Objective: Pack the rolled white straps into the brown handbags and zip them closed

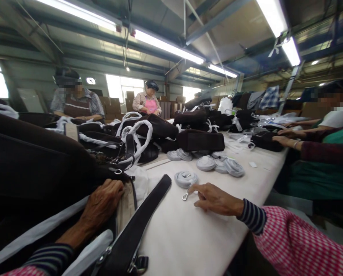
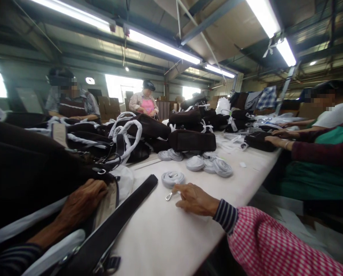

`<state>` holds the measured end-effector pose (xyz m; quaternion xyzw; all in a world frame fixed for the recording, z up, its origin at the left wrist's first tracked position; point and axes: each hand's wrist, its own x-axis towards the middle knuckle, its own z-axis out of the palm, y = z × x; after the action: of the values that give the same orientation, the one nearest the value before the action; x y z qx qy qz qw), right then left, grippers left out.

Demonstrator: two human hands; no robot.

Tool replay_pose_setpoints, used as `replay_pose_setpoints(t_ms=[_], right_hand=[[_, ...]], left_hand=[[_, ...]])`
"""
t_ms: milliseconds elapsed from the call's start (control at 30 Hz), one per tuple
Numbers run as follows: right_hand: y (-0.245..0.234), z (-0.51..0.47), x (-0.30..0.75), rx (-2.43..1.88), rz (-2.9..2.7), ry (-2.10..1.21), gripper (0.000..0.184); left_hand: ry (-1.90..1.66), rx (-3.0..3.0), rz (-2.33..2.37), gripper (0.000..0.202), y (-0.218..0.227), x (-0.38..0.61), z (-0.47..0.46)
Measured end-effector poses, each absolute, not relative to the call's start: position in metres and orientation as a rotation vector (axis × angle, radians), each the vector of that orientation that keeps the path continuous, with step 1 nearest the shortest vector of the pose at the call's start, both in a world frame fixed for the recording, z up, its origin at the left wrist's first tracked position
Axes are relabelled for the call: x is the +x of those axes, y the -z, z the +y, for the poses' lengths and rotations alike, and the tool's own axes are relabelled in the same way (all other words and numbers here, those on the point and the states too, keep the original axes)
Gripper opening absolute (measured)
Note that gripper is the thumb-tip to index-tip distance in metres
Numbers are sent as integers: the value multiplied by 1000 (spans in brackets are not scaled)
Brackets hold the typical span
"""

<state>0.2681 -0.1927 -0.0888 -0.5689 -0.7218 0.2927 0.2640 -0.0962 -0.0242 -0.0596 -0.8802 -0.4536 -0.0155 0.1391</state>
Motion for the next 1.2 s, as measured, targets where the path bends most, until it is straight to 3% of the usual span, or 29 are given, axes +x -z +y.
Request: replay_pose_setpoints(t_ms=[100, 167, 400, 567, 867, 1200], right_hand=[[85, -197, 274, -1522, -1762, -1142, 43], [81, -200, 278, -1510, -1681, -1205, 43], [85, -192, 267, -1724, -2002, -245, 15], [111, -170, 243, -1849, -2175, -71, 18], [90, -191, 264, -1913, -2089, -76, 17], [74, -209, 263, -1987, -1982, -445, 12]], left_hand=[[38, -2551, -1308, 20, 59, -96, -23], [26, -2553, -1311, 20, 58, -96, -25], [21, -2539, -1357, 19, 56, -94, -29], [44, -2548, -1317, 19, 57, -96, -27], [48, -2558, -1332, 20, 57, -95, -28], [91, -2562, -1309, 21, 62, -98, -24]])
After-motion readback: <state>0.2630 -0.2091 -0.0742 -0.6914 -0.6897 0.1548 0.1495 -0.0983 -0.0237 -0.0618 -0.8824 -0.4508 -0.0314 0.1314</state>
